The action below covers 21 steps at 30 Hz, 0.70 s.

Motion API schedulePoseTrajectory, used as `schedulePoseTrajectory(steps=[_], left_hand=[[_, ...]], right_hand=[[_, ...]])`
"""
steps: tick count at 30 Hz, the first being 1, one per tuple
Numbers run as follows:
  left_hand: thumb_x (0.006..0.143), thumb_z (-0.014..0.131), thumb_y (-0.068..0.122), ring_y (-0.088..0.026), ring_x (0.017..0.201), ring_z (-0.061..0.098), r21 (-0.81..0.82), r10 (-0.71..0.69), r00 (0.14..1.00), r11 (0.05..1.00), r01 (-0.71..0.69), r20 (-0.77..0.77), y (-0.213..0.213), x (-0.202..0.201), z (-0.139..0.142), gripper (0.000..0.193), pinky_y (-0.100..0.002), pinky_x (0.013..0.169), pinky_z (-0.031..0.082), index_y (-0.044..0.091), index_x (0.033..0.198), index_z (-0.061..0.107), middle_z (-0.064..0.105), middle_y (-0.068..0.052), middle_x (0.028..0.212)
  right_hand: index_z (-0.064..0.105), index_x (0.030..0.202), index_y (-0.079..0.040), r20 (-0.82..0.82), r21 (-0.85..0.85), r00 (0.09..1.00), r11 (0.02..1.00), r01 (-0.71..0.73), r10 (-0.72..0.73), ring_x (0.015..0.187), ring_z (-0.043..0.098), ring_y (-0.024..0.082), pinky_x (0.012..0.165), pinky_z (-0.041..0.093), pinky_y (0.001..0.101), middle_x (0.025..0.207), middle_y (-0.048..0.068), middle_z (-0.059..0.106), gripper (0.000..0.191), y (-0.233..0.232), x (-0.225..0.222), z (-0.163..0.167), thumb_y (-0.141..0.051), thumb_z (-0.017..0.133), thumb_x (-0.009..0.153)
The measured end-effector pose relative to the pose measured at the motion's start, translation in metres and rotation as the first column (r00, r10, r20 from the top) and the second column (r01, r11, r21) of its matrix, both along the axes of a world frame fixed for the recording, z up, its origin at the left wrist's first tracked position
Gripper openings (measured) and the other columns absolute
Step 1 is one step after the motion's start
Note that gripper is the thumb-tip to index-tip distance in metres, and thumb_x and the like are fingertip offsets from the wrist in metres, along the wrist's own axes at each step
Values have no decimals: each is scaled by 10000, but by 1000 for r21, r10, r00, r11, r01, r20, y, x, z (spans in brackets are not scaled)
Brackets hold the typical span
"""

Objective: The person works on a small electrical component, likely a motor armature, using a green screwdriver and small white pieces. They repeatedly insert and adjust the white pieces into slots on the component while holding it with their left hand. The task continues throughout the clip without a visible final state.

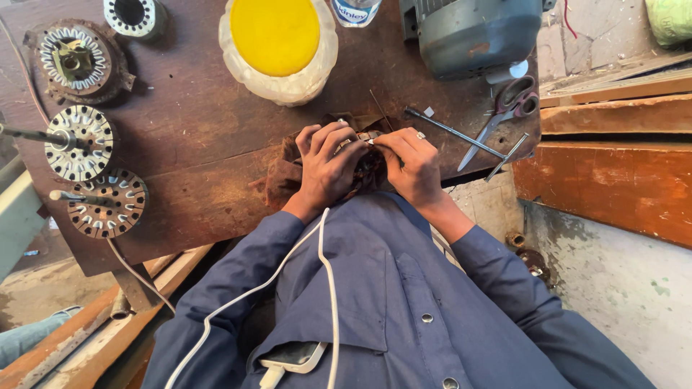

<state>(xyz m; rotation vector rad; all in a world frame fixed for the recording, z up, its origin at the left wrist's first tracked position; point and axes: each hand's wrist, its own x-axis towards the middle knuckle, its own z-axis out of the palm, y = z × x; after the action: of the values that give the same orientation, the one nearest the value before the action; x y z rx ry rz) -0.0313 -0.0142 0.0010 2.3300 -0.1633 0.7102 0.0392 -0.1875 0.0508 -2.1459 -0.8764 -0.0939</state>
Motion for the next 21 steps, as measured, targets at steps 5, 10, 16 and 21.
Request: schedulePoseTrajectory(steps=[5, 10, 16, 21], left_hand=[[894, 796, 102, -277, 1252, 609, -77, -24, 1000, 997, 22, -20, -5, 6, 3, 193, -483, 1094, 406, 75, 1069, 719, 632, -52, 1166], [930, 771, 35, -276, 1067, 734, -451, -120, 970, 892, 11, -213, -13, 13, 11, 242, -341, 908, 582, 58, 1151, 676, 702, -120, 1200], [897, 777, 28, -202, 1048, 773, -682, -165, 893, 706, -189, -418, -16, 16, 23, 636, -312, 904, 594, 71, 1424, 422, 766, -140, 1166], [871, 801, 0, -216, 1006, 785, -678, -150, 892, 706, -206, -427, -15, 20, 27, 585, -319, 893, 586, 47, 1277, 383, 795, -140, 1097]], right_hand=[[705, 1014, -22, 16, 0, 1000, 1000, 9, -9, 859, 687, 296, 757, 538, 389, 937, 108, 701, 156, -2, 3, -6, 67, 736, 890], [698, 1013, -22, 11, 20, 999, 999, 32, -32, 864, 685, 302, 764, 540, 394, 930, 107, 694, 150, -6, 7, -11, 62, 736, 895], [694, 1014, -20, -13, 25, 999, 999, 45, -45, 864, 687, 305, 762, 537, 393, 933, 113, 691, 126, -7, 7, -11, 46, 734, 914], [692, 1012, -21, -33, 37, 998, 998, 58, -57, 856, 691, 296, 755, 540, 386, 934, 115, 693, 92, -6, 6, -10, 27, 729, 943]])
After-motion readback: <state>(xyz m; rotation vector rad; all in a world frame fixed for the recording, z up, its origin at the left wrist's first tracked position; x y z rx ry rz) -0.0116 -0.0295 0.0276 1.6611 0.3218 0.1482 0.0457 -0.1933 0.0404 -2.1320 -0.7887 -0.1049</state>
